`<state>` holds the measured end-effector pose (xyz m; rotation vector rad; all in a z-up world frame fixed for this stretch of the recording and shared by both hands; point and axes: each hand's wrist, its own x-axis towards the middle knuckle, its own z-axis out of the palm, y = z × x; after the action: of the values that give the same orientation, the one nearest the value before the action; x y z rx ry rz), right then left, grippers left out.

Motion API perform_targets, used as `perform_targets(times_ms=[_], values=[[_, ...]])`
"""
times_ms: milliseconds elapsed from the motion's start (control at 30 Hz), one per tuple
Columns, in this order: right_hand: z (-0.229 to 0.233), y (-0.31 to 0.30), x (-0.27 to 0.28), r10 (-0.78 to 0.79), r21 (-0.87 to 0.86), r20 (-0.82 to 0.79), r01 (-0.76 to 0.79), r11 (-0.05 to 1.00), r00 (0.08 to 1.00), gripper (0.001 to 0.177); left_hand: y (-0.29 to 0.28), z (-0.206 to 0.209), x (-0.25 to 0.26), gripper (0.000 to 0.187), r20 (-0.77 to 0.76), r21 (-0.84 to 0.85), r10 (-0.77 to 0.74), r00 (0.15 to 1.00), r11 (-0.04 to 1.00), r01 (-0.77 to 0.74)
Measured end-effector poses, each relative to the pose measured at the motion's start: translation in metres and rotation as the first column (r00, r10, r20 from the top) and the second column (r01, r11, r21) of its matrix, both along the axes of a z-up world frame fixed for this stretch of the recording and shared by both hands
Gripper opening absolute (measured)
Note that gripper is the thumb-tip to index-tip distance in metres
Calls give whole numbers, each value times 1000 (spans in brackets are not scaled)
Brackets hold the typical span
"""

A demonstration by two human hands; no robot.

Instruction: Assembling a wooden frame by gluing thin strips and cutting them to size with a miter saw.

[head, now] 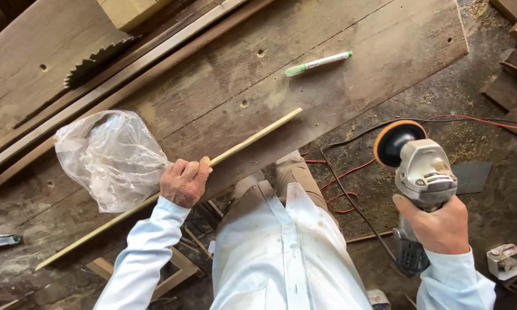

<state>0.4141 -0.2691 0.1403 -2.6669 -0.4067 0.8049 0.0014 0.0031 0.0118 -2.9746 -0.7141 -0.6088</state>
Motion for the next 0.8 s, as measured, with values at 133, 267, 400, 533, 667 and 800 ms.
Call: perform_targets(times_ms=[133,267,400,533,667,800], values=[[-8,-27,0,-25,-19,-16,25,1000,1000,42,0,-1,-1,14,-12,-8,2,1000,1000,-2],[-17,-46,-3,-54,-6,-57,54,999,997,47,0,-1,-1,15,-2,-16,-1,1000,1000,1],[-20,-52,-5,-53,-3,-63,53,999,997,47,-1,-2,0,16,5,-18,1,1000,1000,-1],[-22,-53,-9,-49,38,-82,53,998,995,43,-3,5,5,20,23,6,10,1000,1000,-10],[-19,-45,-15,6,-4,-55,-7,1000,998,49,-14,0,6,25,106,31,17,994,999,-20],[-14,-20,-34,57,-88,-36,-60,994,998,50,-29,-6,4,22,158,25,80,984,996,-85]])
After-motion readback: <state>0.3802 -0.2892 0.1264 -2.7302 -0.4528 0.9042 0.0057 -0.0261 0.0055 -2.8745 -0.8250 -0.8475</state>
